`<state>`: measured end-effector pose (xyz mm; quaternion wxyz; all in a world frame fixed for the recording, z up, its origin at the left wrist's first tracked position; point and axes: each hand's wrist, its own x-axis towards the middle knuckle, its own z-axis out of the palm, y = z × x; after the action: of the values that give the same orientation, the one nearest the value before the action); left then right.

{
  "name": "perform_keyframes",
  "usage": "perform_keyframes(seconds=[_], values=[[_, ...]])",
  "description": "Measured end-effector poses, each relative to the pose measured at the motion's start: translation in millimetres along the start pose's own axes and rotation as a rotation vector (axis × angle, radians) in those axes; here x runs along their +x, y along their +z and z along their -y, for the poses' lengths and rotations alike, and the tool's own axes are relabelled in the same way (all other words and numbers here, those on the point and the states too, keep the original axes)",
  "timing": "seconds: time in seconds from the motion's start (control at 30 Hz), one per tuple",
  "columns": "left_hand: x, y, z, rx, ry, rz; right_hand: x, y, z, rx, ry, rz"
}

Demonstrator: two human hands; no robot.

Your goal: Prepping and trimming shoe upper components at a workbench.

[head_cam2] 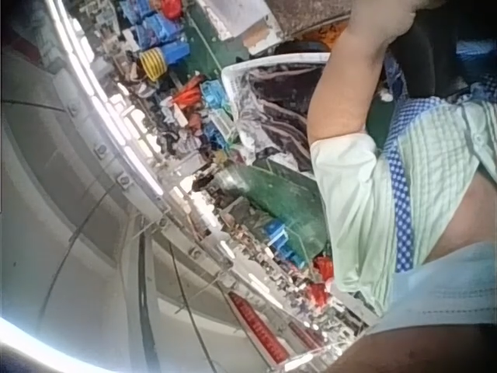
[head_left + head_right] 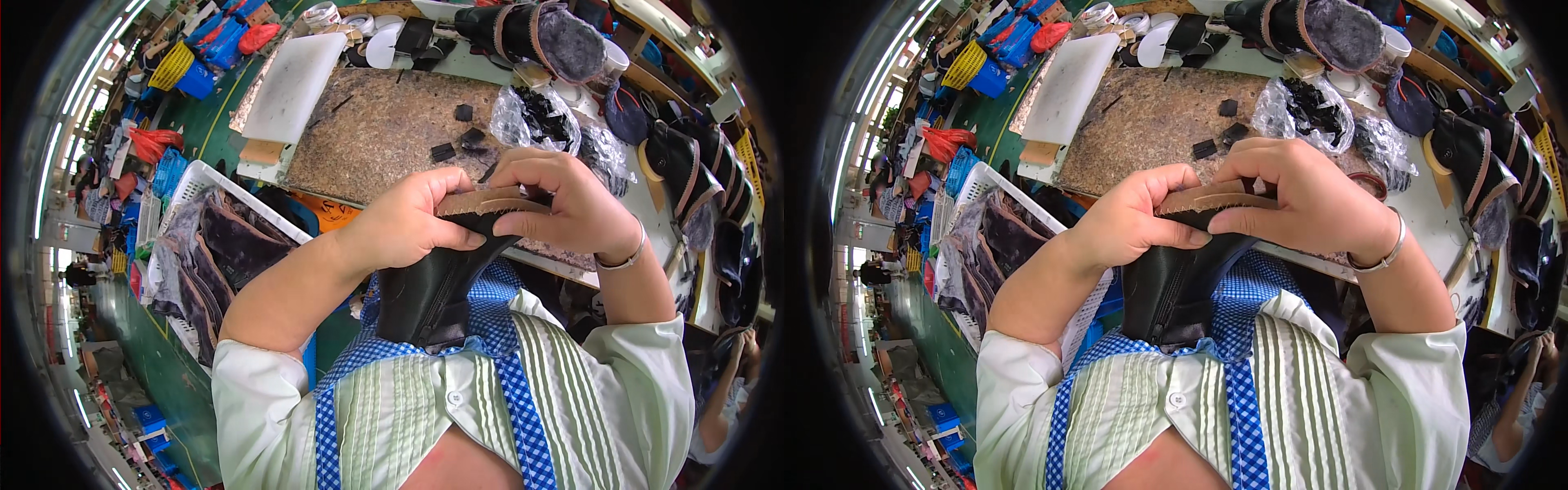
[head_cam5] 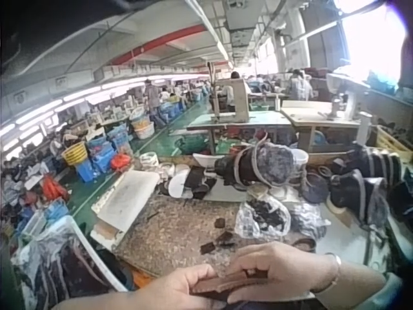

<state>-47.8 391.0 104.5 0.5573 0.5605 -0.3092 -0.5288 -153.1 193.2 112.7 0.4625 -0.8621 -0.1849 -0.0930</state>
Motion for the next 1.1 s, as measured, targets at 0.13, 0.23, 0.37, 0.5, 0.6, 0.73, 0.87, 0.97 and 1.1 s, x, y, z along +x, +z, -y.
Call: perform_keyframes(seconds=[0.13,0.23,0.37,0.5,0.6,0.73,0.87,0.97,1.1], values=[[1,1,-2,-0.017,-0.020,0.000,-1,3,-4,-0.036,-0.050,-0.009],[3,-4,3,0.009,-0.034,0.026,-1,5,-10,-0.023,-0.074,-0.023],[2,-3,3,0.019,0.014,0.029,-3,10,-4,-0.036,-0.028,-0.030],[1,-5,1,0.347,0.169,-0.019,-1,15,-4,0.057,0.266,-0.015],[2,-16,-17,0.407,0.185,0.056,6,19,-10,0.206,0.159,-0.100],[1,-38,-38,0.477,0.160,0.139,19,21,-2,0.534,0.382,-0.114],[-29,-54,-66,1.120,0.627,-0.420,20,25,-17,0.559,0.409,-0.450],[-70,-54,-79,0.792,0.868,-0.799,10,26,-28,0.690,0.333,-0.683],[-87,-50,-34,0.786,0.497,-0.793,14,37,-18,0.720,0.154,-0.787]])
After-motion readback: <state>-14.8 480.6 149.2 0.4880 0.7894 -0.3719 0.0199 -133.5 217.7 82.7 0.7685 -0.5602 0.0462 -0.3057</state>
